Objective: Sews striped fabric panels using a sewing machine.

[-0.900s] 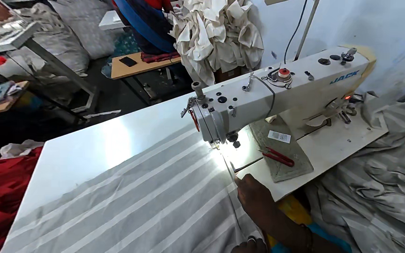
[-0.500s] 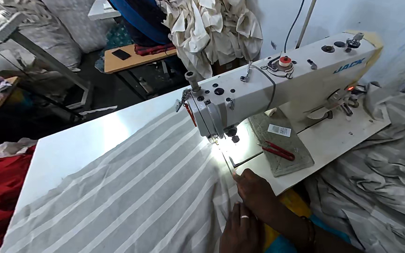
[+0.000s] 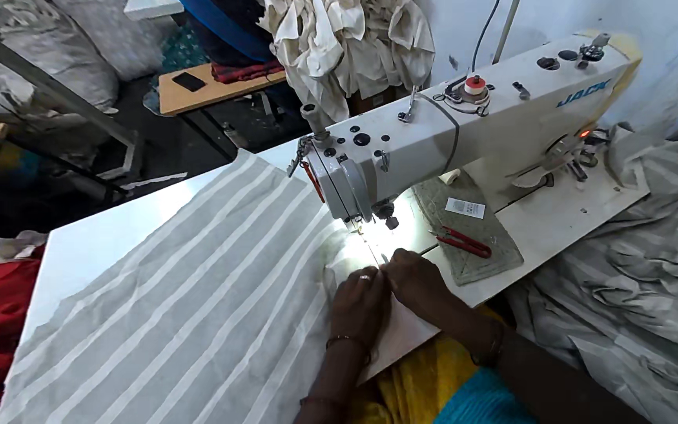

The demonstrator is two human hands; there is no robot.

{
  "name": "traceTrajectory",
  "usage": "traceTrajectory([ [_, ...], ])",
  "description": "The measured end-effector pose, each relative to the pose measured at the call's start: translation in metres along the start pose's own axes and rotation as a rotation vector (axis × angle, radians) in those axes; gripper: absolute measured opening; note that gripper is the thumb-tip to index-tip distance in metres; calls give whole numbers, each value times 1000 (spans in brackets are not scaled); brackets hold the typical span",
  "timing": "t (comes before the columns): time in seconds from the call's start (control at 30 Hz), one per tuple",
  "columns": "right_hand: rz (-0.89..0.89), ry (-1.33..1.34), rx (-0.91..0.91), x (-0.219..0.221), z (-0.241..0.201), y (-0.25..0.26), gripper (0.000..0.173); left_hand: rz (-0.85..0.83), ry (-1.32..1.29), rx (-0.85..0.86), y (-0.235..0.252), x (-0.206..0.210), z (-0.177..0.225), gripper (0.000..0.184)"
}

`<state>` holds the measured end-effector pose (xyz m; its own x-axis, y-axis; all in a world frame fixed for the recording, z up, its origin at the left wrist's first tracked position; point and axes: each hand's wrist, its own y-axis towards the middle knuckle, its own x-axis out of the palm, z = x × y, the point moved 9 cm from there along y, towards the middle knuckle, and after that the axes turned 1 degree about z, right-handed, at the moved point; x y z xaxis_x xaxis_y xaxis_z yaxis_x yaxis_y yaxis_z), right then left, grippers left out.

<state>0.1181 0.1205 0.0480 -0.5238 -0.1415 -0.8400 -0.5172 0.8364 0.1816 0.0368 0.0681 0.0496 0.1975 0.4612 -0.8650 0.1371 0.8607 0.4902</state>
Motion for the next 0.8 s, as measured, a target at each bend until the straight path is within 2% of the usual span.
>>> traceTrajectory([
  [0.07,-223,-11,54,2,6,19,21,-67,-17,1,19,6,-9,15],
  [0.1,-262,3,44,2,8,28,22,-104,-47,-25,27,9,-16,13],
  [0.23,-90,3,-155,1,8,39,10,-100,-162,-67,33,13,-34,19],
  [0.33,-145,23,-206,-1,12,41,13,3,-68,-88,24,5,-26,33],
  [0.43,-178,114,-111,-3,25,49,21,-9,-91,-211,20,0,-35,20],
  [0.53,-141,179,-52,-4,29,54,15,-13,-112,-257,22,1,-39,11],
  [0.63,-132,104,-156,-6,23,49,14,-7,-86,-199,21,4,-36,15],
  [0.7,-51,42,-286,-6,16,43,15,-26,-58,-184,21,5,-35,23],
  [0.8,-28,10,-384,-6,12,43,17,-59,-21,-209,22,5,-36,19],
])
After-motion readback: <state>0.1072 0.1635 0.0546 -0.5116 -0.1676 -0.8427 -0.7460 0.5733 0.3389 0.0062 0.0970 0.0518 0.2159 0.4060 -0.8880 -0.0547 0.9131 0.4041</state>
